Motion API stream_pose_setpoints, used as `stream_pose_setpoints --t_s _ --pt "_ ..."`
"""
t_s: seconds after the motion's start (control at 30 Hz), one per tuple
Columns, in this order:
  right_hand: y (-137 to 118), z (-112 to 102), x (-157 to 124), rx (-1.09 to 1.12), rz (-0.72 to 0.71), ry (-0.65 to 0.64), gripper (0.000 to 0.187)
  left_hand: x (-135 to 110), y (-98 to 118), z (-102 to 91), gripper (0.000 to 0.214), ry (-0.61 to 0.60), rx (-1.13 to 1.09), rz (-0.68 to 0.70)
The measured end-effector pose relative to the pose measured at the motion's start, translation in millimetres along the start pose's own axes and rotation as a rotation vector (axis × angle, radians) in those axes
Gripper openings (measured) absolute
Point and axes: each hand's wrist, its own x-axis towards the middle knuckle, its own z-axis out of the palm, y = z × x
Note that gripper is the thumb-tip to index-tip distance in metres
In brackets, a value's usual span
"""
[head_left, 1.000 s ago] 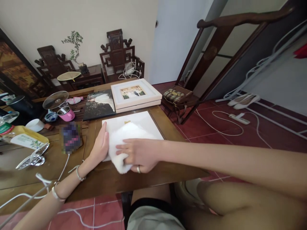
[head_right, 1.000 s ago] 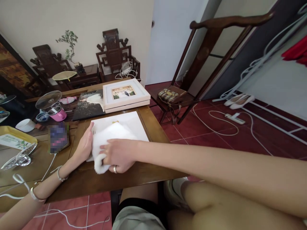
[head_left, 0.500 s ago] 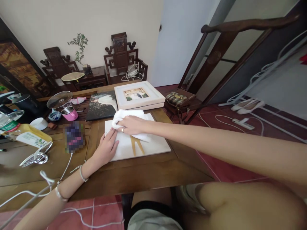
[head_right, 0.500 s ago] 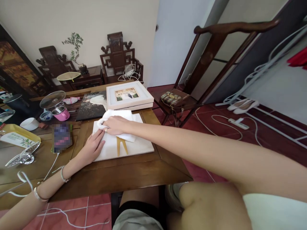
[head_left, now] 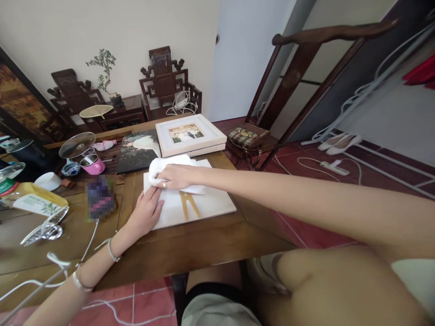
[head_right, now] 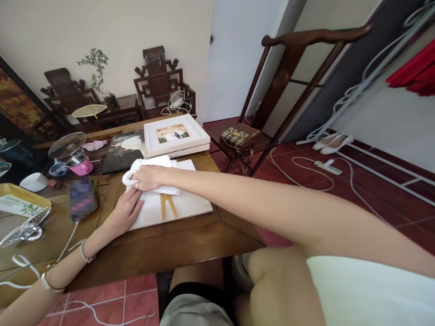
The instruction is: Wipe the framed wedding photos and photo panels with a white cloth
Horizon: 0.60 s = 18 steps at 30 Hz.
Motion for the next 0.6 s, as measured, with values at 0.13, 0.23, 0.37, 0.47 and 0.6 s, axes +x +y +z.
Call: stream_pose_setpoints --t_s 0.13,0.23,0.37,0.47,0.6 --pt "22.3 6.6 -36.1 0.001 0.017 0.047 0.022 -2.4 -0.9 0.4 0.050 -0.036 0.008 -0.027" --pt "38.6 7.6 -66.6 0.002 0.092 0.045 0.025 -3.4 -0.6 -0.1 0.051 -0.063 0.017 -0.052" --pt "57.6 7.2 -103.7 -0.070 0.226 0.020 0.026 -3.3 1.0 -1.1 0.051 -0.071 0.022 -0.063" --pt "64.6 13.2 -127.6 -0.136 0.229 0.024 0.024 -3.3 1.1 -0.4 0.050 -0.062 0.028 -0.062" --pt "55.8 33.2 -155.0 -0.181 -0.025 0.109 0.021 -3.8 -0.3 2.0 0.050 -0.040 0.025 -0.049"
